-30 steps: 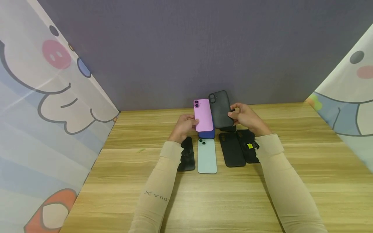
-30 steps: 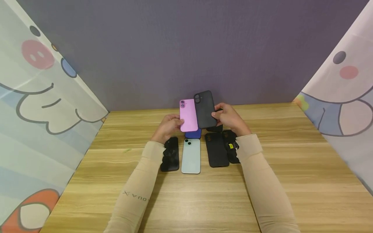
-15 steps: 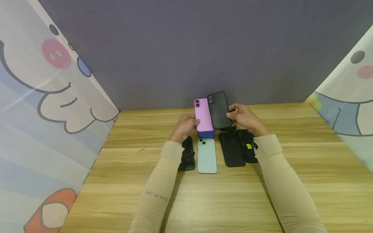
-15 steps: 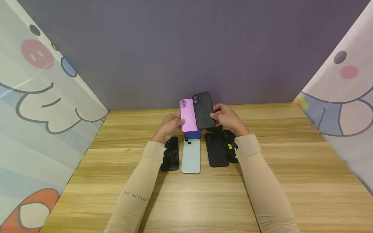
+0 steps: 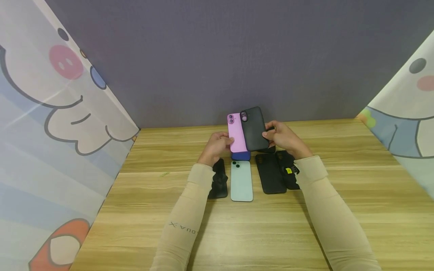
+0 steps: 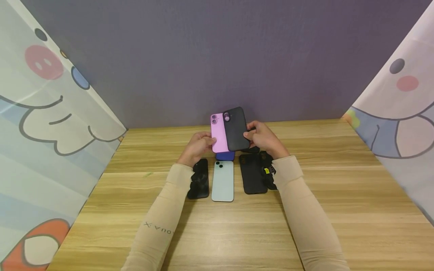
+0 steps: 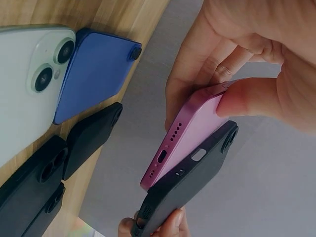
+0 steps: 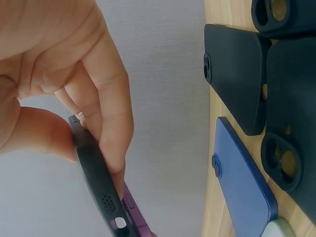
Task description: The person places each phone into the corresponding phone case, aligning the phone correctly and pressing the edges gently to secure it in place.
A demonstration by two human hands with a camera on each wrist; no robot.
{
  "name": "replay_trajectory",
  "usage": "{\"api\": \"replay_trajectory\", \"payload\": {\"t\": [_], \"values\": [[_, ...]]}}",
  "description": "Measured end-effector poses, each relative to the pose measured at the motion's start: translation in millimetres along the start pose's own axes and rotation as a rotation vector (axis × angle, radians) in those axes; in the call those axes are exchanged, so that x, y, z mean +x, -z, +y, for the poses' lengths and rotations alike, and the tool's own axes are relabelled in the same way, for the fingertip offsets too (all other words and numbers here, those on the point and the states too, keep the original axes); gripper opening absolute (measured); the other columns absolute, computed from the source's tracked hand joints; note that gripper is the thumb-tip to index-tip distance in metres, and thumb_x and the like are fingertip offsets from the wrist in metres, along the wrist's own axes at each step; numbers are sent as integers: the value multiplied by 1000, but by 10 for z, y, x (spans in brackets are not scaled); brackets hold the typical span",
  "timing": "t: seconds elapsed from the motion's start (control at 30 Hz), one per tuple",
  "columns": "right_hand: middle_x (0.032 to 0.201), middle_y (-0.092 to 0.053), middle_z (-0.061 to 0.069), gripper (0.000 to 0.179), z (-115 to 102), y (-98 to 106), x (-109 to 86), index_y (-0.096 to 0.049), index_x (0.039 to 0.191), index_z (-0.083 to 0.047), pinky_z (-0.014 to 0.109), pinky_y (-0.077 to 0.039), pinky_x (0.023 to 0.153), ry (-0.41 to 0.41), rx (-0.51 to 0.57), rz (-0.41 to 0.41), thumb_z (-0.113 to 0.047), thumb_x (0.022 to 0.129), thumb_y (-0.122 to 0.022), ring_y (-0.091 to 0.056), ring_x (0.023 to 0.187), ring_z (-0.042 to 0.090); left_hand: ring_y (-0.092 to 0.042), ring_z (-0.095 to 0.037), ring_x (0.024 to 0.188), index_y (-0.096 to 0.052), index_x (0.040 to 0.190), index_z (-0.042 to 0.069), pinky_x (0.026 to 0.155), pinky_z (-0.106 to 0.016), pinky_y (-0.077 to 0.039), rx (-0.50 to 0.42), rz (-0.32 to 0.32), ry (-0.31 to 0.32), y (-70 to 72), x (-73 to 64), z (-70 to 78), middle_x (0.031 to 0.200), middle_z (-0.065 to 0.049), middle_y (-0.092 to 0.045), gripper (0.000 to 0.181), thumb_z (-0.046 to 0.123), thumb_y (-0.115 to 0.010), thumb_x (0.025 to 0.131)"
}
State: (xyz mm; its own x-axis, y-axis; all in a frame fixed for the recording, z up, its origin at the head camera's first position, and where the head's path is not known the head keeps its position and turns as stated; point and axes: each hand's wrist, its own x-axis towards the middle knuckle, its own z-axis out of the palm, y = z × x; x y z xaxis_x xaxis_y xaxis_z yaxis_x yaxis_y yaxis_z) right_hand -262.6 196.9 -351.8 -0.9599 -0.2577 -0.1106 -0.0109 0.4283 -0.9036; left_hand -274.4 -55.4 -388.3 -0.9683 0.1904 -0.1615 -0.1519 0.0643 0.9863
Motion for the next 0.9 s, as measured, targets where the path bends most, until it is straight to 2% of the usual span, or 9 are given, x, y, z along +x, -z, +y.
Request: {"api": "replay_trajectory", "payload": {"t": [0.3, 0.6, 0.8, 0.9], "values": [[120, -68, 26, 47, 0, -3, 9, -37, 145, 8, 29, -59, 75, -3, 6, -1, -14, 107, -53, -66, 79, 9, -65, -15, 80, -62, 115, -8, 77, -28, -58, -25, -21, -9, -14, -25, 42, 89, -5, -64, 19, 4, -58, 101], [123, -67, 27, 46, 26, -9, 21, -37, 144, 8, 37, -61, 80, 10, -29, -3, -15, 107, -53, -66, 82, 11, -64, -14, 78, -62, 114, -8, 72, -25, -57, -27, -22, -20, -35, -3, 25, 88, -4, -67, 18, 2, -59, 100], [126, -64, 30, 46, 44, -24, 38, -35, 145, 8, 40, -60, 83, 5, -34, -9, -14, 108, -51, -66, 83, 16, -64, -15, 81, -61, 119, -10, 74, -26, -57, -31, -27, -19, -32, -4, 25, 94, -8, -67, 22, 2, -58, 100], [123, -65, 30, 43, 51, -31, 50, -36, 142, 9, 36, -61, 79, 8, -20, -9, -13, 108, -51, -67, 80, 16, -64, -16, 82, -61, 119, -10, 75, -26, -57, -27, -28, -20, -34, -3, 22, 95, -9, -68, 23, 3, -58, 101]]}}
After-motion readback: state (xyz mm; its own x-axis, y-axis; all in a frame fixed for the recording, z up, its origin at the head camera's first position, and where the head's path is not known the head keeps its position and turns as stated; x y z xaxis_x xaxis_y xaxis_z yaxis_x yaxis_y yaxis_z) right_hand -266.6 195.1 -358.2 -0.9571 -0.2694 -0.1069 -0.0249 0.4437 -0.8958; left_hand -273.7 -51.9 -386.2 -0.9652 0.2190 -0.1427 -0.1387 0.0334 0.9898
